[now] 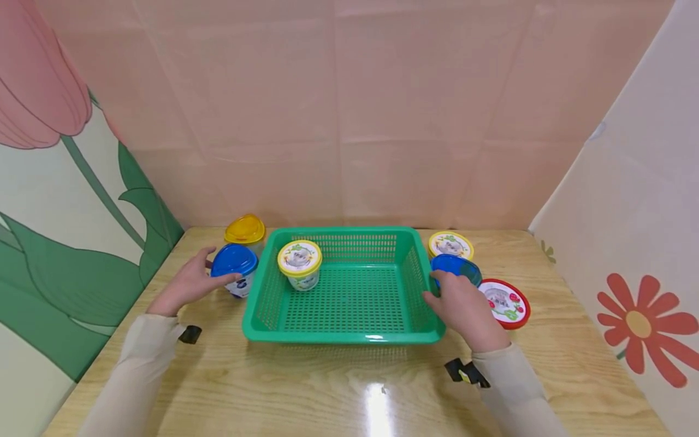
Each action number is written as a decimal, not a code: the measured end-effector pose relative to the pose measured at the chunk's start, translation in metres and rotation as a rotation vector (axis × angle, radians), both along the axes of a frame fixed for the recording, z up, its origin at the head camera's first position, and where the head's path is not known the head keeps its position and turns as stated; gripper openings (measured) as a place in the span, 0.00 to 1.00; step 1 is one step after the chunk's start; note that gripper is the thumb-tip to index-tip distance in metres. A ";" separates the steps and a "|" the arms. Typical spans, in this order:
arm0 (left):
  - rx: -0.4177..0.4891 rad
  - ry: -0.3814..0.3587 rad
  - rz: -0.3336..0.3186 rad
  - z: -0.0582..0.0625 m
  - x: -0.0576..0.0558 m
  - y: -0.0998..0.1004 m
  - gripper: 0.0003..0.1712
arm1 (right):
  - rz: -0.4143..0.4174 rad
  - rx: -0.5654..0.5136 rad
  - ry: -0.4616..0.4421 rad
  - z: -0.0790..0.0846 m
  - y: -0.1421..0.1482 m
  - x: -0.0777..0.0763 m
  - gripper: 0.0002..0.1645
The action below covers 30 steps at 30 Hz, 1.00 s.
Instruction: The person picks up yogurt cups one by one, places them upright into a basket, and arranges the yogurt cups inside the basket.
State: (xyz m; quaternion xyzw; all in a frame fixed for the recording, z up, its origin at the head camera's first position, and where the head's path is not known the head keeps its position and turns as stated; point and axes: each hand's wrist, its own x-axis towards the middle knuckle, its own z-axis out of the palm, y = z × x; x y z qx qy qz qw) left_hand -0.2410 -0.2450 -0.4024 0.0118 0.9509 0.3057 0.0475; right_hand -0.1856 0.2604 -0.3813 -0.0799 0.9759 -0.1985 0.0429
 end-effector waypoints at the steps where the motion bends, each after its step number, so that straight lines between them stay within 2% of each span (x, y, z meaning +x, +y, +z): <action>1: 0.004 -0.003 0.000 0.000 0.000 -0.001 0.63 | -0.001 0.001 0.002 0.000 0.000 0.000 0.35; 17: 0.062 -0.055 -0.034 -0.007 -0.004 -0.003 0.61 | -0.012 0.000 -0.013 -0.001 0.000 0.001 0.35; 30: 0.069 -0.076 -0.020 -0.009 -0.004 -0.002 0.61 | -0.024 0.001 -0.038 0.000 -0.001 0.000 0.36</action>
